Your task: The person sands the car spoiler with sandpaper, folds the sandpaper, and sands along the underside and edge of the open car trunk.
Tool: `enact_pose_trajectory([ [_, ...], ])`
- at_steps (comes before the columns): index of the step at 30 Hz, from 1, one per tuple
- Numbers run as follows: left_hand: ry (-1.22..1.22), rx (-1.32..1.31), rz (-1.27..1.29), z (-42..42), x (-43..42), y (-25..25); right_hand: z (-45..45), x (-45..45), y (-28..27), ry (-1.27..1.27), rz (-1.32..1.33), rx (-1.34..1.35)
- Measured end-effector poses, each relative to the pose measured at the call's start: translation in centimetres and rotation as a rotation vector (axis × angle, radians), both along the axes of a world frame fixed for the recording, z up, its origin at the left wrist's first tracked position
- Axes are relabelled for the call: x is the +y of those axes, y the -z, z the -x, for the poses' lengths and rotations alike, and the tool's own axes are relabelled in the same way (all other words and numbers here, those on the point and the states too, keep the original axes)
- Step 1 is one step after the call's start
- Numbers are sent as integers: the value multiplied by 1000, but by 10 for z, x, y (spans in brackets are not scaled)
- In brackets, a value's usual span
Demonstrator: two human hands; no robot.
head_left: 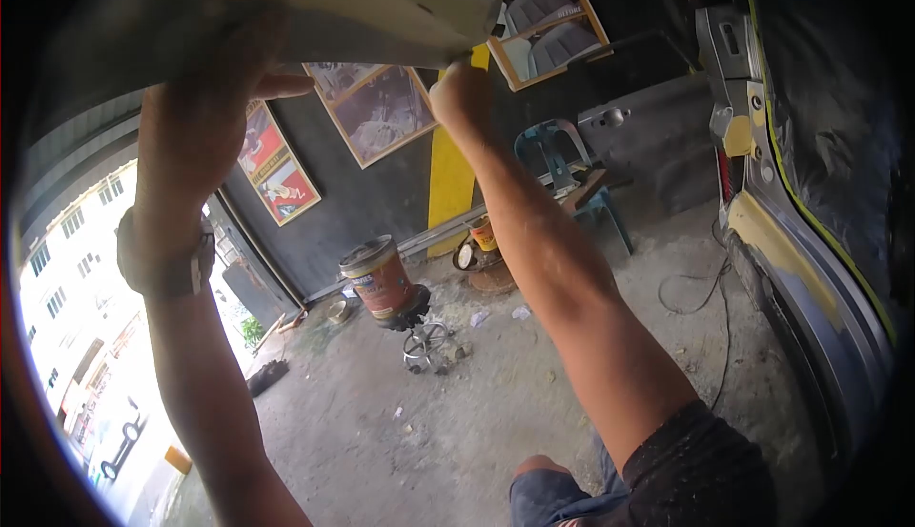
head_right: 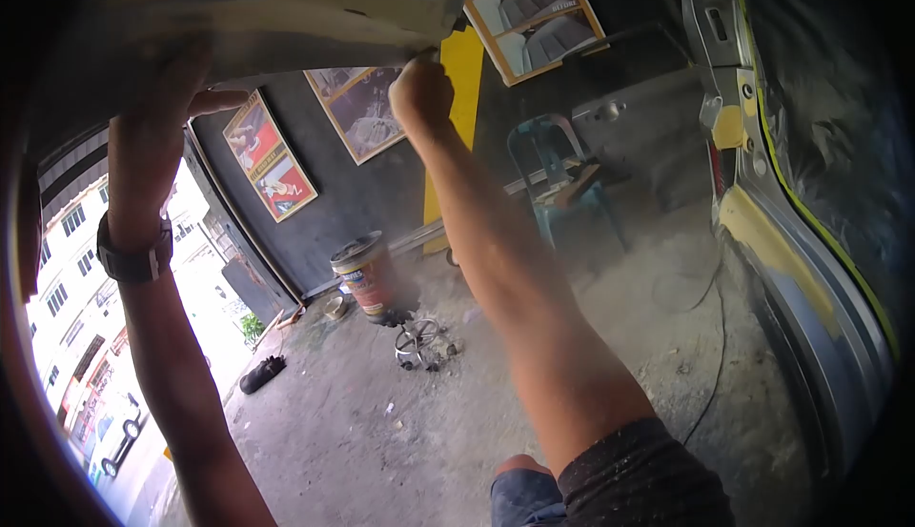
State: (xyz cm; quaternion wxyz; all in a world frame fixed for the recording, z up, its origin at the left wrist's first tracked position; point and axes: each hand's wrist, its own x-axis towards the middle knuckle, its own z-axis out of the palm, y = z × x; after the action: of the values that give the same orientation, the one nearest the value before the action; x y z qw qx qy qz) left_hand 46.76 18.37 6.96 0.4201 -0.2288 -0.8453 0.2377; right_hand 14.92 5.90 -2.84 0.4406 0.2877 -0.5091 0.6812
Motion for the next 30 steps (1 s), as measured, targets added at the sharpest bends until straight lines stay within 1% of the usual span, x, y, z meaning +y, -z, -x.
enact_pose_trajectory([
  [1, -2, -7, 2, 2, 1, -2, 8, -2, -4, -87, -129, -111],
  [2, 14, -7, 21, 3, 0, -2, -12, 21, -6, -97, -189, -128],
  [3, 33, 4, 38, 2, -1, -2, -24, 29, -2, -95, -195, -115],
  [4, 36, 19, 37, -1, 0, -1, -30, 31, 2, -58, -150, -75],
  [5, 12, 25, -52, -3, 3, 0, -31, 32, 4, -25, -102, -41],
  [6, -18, 10, -144, -1, 4, 2, -11, 18, -1, -85, -175, -112],
  [7, -23, -4, -146, 1, 4, 2, -7, 24, -6, -103, -149, -105],
  [9, 15, 11, 16, 0, 1, -2, -16, 30, -6, -123, -180, -145],
  [10, 19, 18, 14, -1, 0, -2, -18, 26, -1, -118, -182, -138],
  [12, 16, 20, -29, 0, -1, -2, -17, 18, 3, -75, -24, -46],
  [13, 10, 6, -31, -1, -4, -1, -12, 17, 5, -81, -26, -60],
  [15, -53, 96, -44, -7, -13, -3, -3, 23, -5, -190, -128, -97],
  [16, -52, 101, -51, -8, -15, -3, -15, 32, 2, -132, -68, 3],
  [17, -51, 84, -66, -9, -17, -4, -21, 32, 4, -127, -67, 15],
  [19, -55, 76, -75, -10, -20, -7, -30, 28, 4, -59, 81, 49],
  [20, -85, 94, -1, -10, -22, -9, -28, 29, 1, -131, 3, -53],
  [21, -107, 125, 73, -11, -23, -10, -27, 31, -2, -133, -3, -53],
  [22, -108, 126, 60, -13, -22, -7, -30, 35, -2, -114, -21, -34],
  [24, -176, 172, 126, -12, -17, -4, -37, 48, 2, -95, -75, -9],
  [25, -172, 187, 130, -12, -16, -5, -36, 47, -1, -89, -70, 5],
  [27, -114, 125, 77, -7, -16, -5, -35, 43, 3, -75, -22, -7],
  [28, -110, 121, 78, -7, -16, -6, -32, 47, -4, -70, -88, -61],
  [29, -137, 119, 97, -9, -18, -7, -33, 53, 2, -64, -96, -70],
  [30, -168, 127, 119, -12, -19, -7, -34, 59, 8, -144, -98, 6],
])
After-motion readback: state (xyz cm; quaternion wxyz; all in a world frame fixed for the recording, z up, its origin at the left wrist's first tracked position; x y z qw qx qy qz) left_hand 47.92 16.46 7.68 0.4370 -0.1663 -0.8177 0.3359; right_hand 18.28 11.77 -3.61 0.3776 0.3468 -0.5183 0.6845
